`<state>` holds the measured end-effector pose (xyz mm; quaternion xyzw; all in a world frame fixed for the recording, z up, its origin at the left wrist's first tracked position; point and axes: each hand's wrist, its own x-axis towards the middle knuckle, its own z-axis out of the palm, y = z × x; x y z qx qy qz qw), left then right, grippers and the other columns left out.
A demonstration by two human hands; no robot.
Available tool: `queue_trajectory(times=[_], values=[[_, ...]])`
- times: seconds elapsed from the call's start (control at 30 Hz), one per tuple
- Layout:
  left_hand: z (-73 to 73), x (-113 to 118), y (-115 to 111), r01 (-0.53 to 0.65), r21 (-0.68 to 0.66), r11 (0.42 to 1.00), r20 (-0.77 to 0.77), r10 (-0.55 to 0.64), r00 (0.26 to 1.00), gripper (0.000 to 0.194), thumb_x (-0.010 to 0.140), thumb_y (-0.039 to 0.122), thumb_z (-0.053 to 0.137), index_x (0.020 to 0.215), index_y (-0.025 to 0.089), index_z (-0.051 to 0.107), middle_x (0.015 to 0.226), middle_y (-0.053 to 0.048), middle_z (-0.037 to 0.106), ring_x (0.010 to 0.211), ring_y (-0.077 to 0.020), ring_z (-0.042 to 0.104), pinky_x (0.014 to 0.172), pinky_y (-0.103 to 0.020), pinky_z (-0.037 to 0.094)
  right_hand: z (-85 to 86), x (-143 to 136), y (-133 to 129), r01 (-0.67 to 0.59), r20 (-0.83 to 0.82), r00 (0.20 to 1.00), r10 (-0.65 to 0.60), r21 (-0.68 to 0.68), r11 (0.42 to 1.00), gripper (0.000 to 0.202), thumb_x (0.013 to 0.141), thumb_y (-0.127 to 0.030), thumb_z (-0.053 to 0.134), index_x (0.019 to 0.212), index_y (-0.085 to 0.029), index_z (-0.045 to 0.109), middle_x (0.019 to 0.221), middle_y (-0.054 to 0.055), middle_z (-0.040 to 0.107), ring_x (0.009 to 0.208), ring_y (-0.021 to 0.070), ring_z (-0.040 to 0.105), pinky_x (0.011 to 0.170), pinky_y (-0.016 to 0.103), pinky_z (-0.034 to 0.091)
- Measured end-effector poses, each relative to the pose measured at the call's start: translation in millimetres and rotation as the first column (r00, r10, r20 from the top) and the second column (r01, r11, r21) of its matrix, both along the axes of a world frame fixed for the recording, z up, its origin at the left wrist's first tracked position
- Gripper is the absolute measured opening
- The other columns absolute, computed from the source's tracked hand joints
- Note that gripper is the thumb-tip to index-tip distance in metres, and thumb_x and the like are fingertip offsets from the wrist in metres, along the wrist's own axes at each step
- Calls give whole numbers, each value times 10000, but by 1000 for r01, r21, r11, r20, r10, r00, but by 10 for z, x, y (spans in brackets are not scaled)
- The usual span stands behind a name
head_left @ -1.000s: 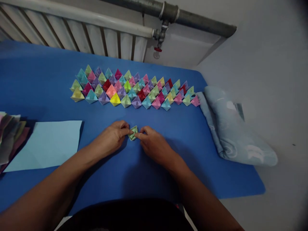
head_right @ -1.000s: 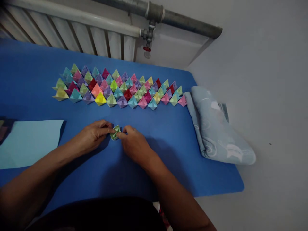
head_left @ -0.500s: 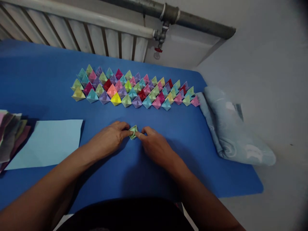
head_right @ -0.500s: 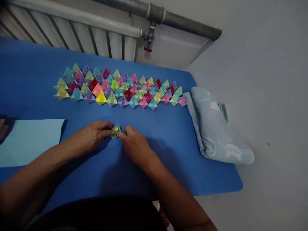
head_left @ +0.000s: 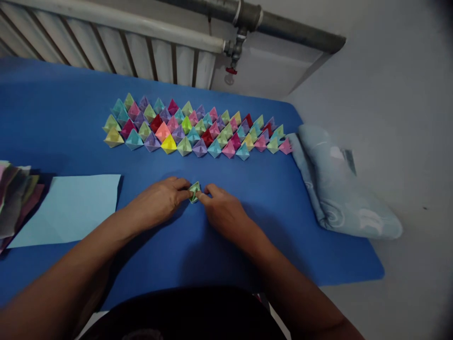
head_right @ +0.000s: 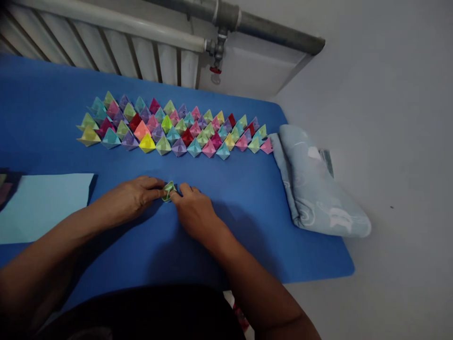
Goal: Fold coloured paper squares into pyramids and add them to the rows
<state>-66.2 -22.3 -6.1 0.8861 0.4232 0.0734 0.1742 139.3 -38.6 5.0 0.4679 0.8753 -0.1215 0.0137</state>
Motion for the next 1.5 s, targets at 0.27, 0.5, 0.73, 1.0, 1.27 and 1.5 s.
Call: queue_trajectory(times=[0.27, 0.5, 0.73, 1.0, 1.27, 1.5], values=[[12, -69, 33, 54, -14, 998, 49, -53, 997, 309, 878, 187, 523, 1151, 193, 669, 1165, -102, 653, 1039, -256, 604, 936, -420, 487, -50, 100, 93, 50, -374, 922, -102, -148, 988, 363, 857, -97, 543, 1172, -222, 673, 1042, 41, 613, 948, 153, 582, 864, 285, 449], [-39, -40, 12, 39, -23, 999, 87, -37, 996, 147, 884, 234, 558, 987, 205, 659, 1069, -74, 615, 1022, -238, 574, 913, -406, 478, -122, -13, 29, 85, -467, 872, -147, -152, 985, 197, 826, -120, 589, 972, -221, 676, 963, 11, 560, 901, 136, 540, 843, 273, 422], [-102, 0, 3, 25, 6, 1000, 132, -26, 991, 104, 877, 235, 582, 933, 218, 668, 1023, -59, 594, 960, -218, 557, 852, -375, 470, -147, -56, 14, 135, -457, 870, -187, -145, 980, 126, 828, -122, 600, 865, -221, 669, 949, 11, 558, 897, 142, 537, 834, 279, 422], [-92, 12, 9, 10, 6, 1000, 104, -11, 995, 105, 863, 236, 586, 905, 202, 676, 1053, -79, 602, 969, -240, 555, 868, -408, 468, -112, -81, 5, 133, -357, 919, -169, -122, 984, 108, 864, -139, 587, 835, -202, 669, 1016, 40, 606, 933, 166, 542, 853, 311, 427], [-21, -47, 7, -5, -66, 998, 119, 13, 993, 157, 863, 234, 564, 992, 191, 643, 1077, -76, 636, 1027, -242, 591, 929, -405, 471, -122, 62, 69, 70, -548, 814, -195, -240, 968, 317, 786, -29, 579, 1038, -194, 678, 975, 27, 593, 893, 141, 563, 853, 291, 463], [-9, -89, 1, 61, -40, 997, 96, -56, 994, 328, 869, 189, 538, 1160, 225, 683, 1186, -77, 643, 1055, -225, 615, 943, -380, 495, -25, 60, 35, 29, -416, 900, -127, -235, 972, 349, 873, -56, 519, 1137, -204, 693, 1044, 58, 571, 972, 159, 558, 937, 320, 441]])
